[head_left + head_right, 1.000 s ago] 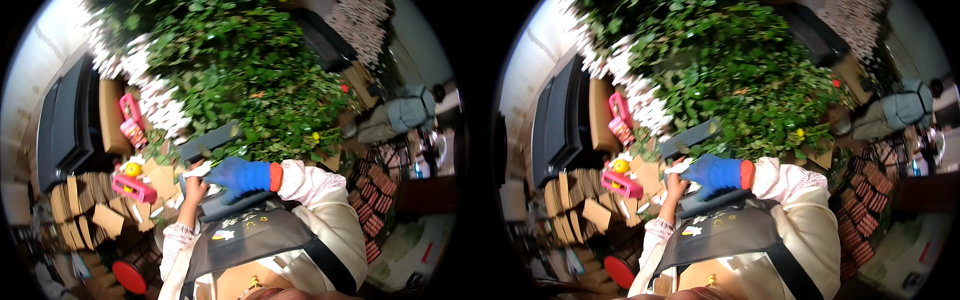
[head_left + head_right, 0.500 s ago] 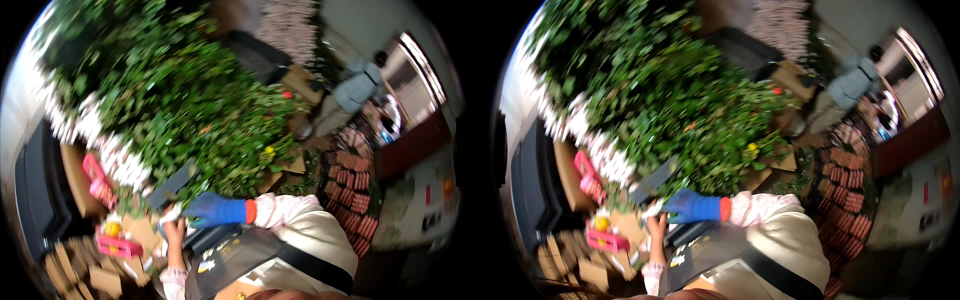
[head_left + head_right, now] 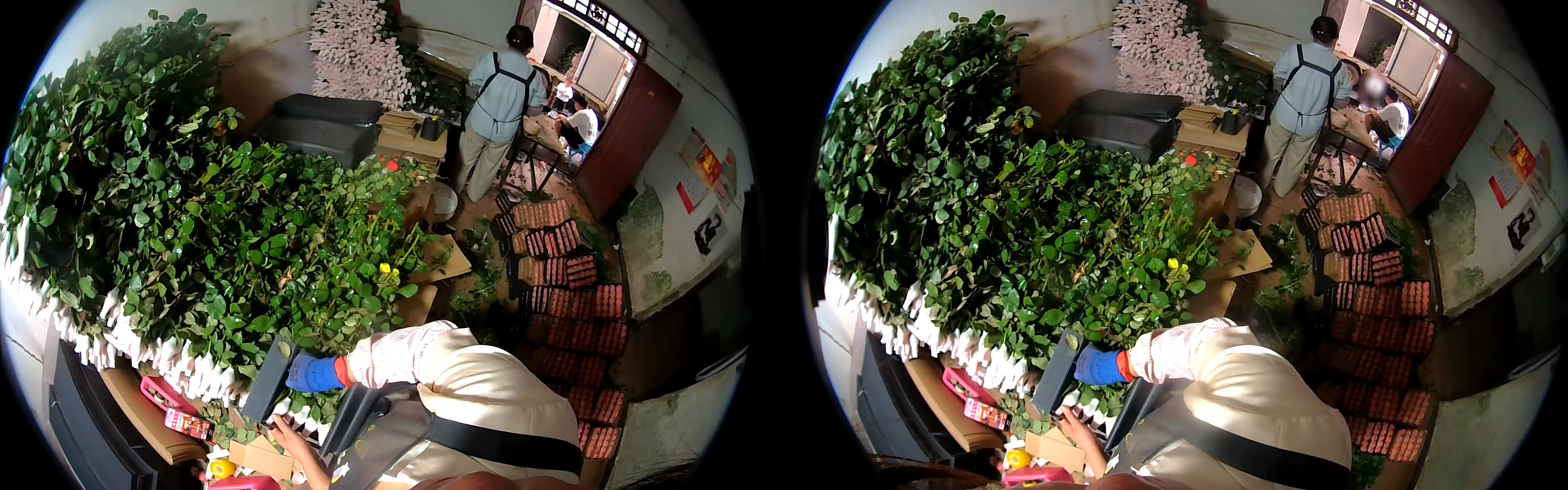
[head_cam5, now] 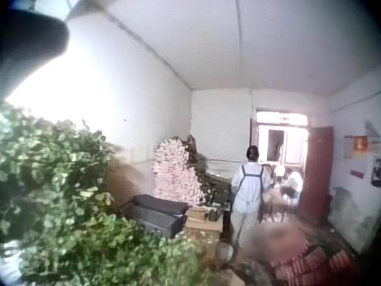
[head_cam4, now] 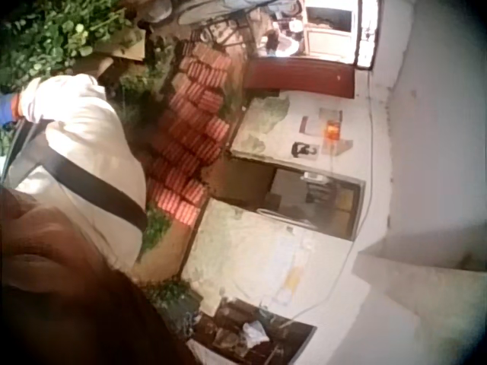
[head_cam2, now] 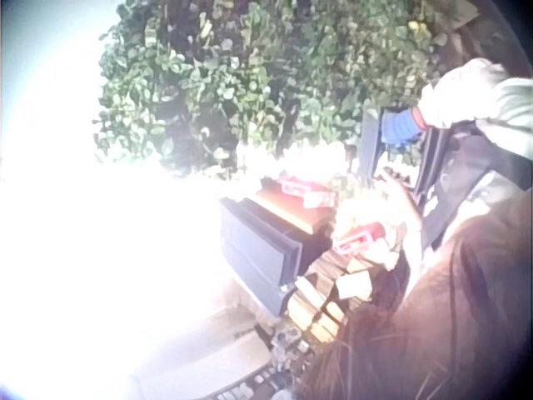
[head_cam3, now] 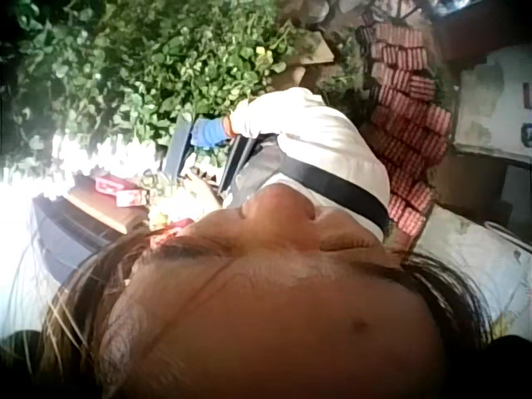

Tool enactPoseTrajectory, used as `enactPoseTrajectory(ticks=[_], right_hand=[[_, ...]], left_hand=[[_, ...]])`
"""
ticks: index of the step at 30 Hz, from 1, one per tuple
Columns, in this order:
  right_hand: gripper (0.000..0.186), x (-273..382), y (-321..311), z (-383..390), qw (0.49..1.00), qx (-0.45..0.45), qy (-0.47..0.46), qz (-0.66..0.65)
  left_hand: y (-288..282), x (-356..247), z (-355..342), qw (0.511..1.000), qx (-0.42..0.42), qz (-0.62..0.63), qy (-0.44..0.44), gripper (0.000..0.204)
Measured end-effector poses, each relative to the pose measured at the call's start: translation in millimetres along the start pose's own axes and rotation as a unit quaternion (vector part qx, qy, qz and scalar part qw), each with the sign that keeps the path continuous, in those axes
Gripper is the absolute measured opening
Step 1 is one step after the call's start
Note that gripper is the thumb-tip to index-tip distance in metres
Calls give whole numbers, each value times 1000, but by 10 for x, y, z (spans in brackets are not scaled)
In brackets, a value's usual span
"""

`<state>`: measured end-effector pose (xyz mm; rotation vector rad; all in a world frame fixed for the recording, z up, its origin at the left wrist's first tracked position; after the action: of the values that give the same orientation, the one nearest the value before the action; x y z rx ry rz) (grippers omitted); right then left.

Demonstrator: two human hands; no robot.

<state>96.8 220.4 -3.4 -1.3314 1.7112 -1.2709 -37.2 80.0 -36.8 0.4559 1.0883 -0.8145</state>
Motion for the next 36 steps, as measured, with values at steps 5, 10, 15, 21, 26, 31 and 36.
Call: enactPoseTrajectory(ticks=[5,10,15,21,26,31,36], right_hand=[[12,-15,-13,22,996,76,46,-16],[12,-17,-60,26,992,103,63,-41],[14,-17,-97,57,993,95,66,-33],[16,-22,-97,54,998,12,27,-47],[20,0,130,73,996,36,77,-20],[33,-37,77,98,991,89,74,-61],[49,-41,-192,47,973,133,49,-180]], left_hand=[[-32,164,-33,999,-37,10,18,47],[-86,39,231,983,-82,32,164,46],[-546,-64,206,968,-146,181,98,36],[-328,162,-104,996,58,-46,58,22],[-124,142,-49,983,-23,-102,153,37],[-650,286,-198,987,-115,-32,108,33],[-875,251,-181,957,-124,-162,207,26]])
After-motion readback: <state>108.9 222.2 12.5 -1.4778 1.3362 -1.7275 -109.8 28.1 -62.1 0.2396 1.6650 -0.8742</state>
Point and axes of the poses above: each hand's wrist, its own z-axis away from the middle knuckle, its own y-axis out of the palm, x = y × z, the point moved 6 cm from there along -z, towards the middle knuckle, and after that the axes turned 5 degrees about -y, right-handed, at the moved point
